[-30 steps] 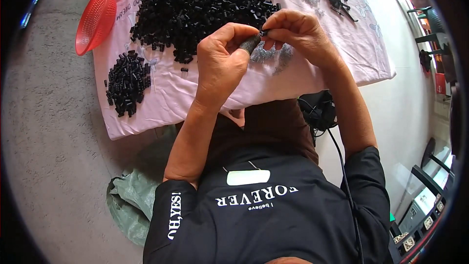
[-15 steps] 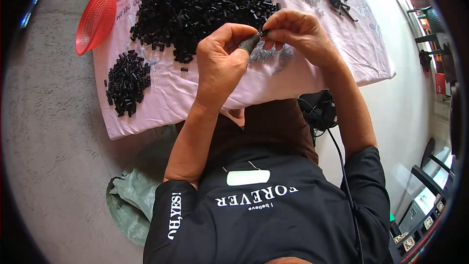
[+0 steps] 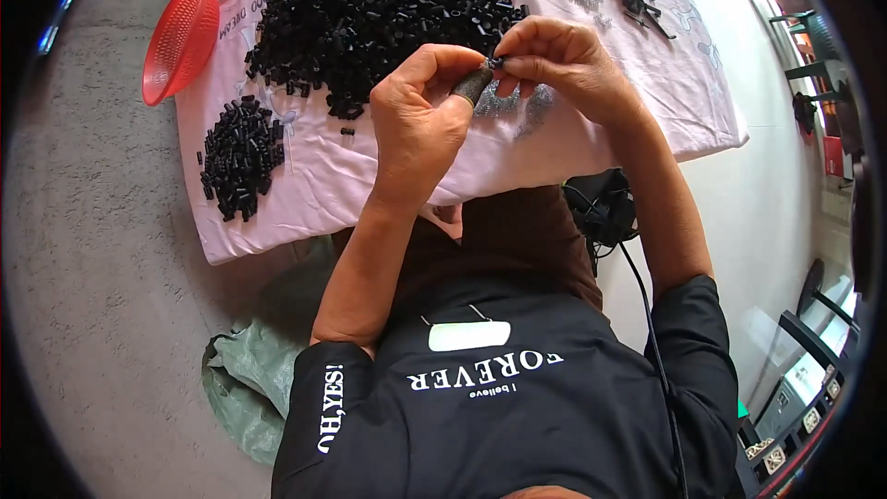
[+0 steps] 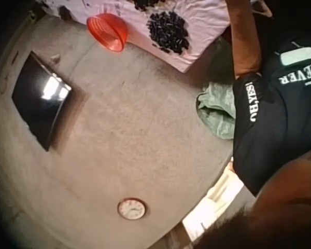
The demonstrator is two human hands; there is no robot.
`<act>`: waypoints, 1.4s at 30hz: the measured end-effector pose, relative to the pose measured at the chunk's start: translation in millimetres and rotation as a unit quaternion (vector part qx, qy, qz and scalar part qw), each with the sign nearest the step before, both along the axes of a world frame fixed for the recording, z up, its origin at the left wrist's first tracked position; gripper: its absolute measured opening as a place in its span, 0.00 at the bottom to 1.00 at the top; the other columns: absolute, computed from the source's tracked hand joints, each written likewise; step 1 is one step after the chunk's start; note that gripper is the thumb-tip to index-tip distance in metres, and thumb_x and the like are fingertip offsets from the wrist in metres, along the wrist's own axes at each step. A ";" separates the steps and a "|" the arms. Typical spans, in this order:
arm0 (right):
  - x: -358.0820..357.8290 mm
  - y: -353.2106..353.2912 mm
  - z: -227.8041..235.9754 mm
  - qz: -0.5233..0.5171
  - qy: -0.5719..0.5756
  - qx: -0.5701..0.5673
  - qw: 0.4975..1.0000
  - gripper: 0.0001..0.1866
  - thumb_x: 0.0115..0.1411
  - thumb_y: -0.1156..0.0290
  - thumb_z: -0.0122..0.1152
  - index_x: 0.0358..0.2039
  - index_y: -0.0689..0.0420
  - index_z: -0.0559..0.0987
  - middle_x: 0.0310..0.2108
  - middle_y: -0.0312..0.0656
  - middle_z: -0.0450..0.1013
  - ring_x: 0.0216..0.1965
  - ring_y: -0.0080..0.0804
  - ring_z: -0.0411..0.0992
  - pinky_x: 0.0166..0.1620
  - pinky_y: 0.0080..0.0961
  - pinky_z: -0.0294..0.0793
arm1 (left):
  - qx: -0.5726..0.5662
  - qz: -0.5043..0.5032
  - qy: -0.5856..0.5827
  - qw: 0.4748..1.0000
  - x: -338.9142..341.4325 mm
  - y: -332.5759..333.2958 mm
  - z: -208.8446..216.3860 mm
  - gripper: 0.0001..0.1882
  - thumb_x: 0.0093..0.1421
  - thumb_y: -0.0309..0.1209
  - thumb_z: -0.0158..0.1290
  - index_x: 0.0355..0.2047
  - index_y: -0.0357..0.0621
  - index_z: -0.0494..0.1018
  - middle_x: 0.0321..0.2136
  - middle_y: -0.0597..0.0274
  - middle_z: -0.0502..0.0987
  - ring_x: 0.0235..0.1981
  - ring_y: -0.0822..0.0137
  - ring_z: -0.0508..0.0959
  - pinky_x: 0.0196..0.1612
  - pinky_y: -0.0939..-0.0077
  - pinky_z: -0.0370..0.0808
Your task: The person assembles plastic components by hand, spreads small springs onto the table, and fits the springs into the plastic parts.
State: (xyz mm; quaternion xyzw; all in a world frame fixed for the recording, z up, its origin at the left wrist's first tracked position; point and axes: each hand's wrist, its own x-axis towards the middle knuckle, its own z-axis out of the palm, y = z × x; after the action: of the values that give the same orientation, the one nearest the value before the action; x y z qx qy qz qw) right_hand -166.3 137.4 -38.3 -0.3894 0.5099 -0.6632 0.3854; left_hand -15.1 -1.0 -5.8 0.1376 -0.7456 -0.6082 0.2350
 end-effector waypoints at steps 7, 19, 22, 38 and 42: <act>0.3 0.7 0.8 0.005 0.003 0.006 1.000 0.08 0.65 0.74 0.60 0.43 0.62 0.78 0.35 0.41 0.81 0.36 0.25 0.80 0.38 0.18 0.78 | -0.020 0.003 -0.002 1.000 0.0 1.5 0.2 0.13 0.55 0.10 0.52 0.38 0.35 0.78 0.33 0.65 0.80 0.34 0.79 0.79 0.40 0.87 0.76; 2.9 0.9 4.4 0.008 0.005 0.007 1.000 0.07 0.63 0.77 0.60 0.41 0.62 0.79 0.32 0.40 0.79 0.35 0.24 0.79 0.39 0.19 0.78 | -0.025 -0.008 -0.016 1.000 -2.2 -0.6 -3.2 0.16 0.51 0.09 0.52 0.40 0.34 0.76 0.33 0.61 0.80 0.36 0.75 0.80 0.44 0.81 0.78; 2.4 0.0 2.6 0.007 0.013 0.006 1.000 0.06 0.63 0.77 0.60 0.41 0.62 0.79 0.32 0.39 0.79 0.35 0.23 0.79 0.39 0.19 0.77 | -0.011 -0.014 0.001 1.000 -4.5 -1.5 -4.2 0.16 0.51 0.10 0.53 0.40 0.35 0.77 0.34 0.61 0.80 0.36 0.74 0.81 0.44 0.80 0.78; 0.6 0.1 0.1 0.027 0.003 -0.009 1.000 0.07 0.64 0.77 0.60 0.42 0.62 0.78 0.34 0.40 0.79 0.36 0.25 0.80 0.39 0.19 0.79 | -0.017 -0.035 -0.070 0.997 1.2 -3.9 3.4 0.09 0.56 0.13 0.56 0.37 0.36 0.77 0.30 0.67 0.80 0.31 0.81 0.78 0.34 0.88 0.75; 0.1 0.3 1.4 0.023 0.007 -0.008 1.000 0.07 0.64 0.76 0.60 0.42 0.62 0.78 0.34 0.40 0.79 0.36 0.25 0.80 0.39 0.19 0.79 | 0.000 -0.033 -0.050 0.998 -0.7 -5.3 3.4 0.09 0.56 0.13 0.54 0.37 0.34 0.78 0.30 0.65 0.80 0.31 0.80 0.79 0.35 0.86 0.76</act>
State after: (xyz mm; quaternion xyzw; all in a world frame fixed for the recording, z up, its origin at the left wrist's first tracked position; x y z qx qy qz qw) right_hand -166.1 137.7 -37.0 -0.4090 0.4983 -0.6553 0.3936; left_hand -15.8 -6.3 -2.4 0.1427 -0.7606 -0.6080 0.1773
